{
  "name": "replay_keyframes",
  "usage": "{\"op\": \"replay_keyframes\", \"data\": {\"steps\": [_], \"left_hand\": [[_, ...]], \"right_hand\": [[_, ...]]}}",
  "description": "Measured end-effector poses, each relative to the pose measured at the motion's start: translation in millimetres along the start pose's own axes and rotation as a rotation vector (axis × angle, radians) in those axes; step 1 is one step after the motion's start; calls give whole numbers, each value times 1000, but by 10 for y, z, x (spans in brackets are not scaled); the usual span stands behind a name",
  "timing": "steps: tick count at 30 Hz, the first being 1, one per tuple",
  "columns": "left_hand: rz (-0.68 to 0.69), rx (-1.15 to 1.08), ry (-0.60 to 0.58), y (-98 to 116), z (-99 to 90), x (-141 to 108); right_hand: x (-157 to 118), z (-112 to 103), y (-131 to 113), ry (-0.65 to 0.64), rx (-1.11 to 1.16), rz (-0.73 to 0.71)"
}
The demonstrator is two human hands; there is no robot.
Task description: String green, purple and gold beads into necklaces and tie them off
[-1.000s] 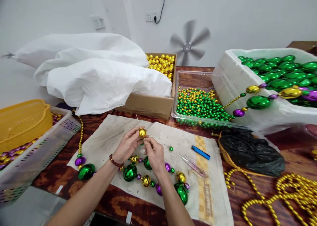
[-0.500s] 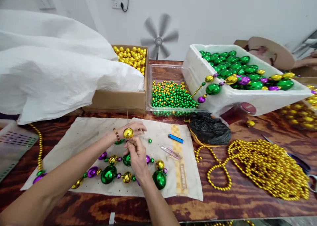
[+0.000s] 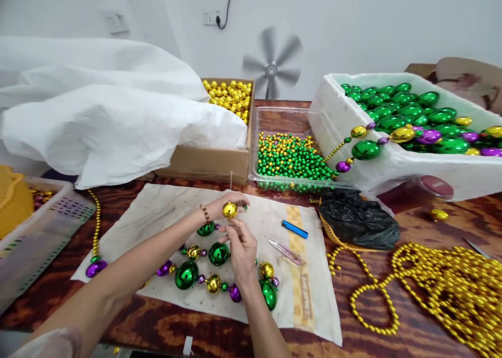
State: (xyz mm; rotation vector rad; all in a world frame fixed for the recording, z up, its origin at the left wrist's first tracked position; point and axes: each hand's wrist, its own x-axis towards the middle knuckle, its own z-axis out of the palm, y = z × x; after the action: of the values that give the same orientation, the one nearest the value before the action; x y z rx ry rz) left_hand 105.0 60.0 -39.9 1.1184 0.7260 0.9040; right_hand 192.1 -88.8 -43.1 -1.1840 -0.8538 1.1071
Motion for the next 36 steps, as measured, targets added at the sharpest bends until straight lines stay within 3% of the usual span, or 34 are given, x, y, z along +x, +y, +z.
{"op": "replay_keyframes", "data": {"steps": [4,8,11,16,36], "left_hand": [[-24,-15,69,298,-310,-217],[-52,-283,158,481,-508,-582],[-48,-446,179,498,-518,-742],[-36,-571,194,484,-480,-794],[34,-499,186,443,-542,-770]], "right_hand": [[72,-47,-29,-19,-17,13],[79,-83,-19,-54,-92,-1],[50,-100,-6,-118,-165,-24],[24,-126,9,-223,-237,-67],[21,-197,-4,-260,-282,-59]]}}
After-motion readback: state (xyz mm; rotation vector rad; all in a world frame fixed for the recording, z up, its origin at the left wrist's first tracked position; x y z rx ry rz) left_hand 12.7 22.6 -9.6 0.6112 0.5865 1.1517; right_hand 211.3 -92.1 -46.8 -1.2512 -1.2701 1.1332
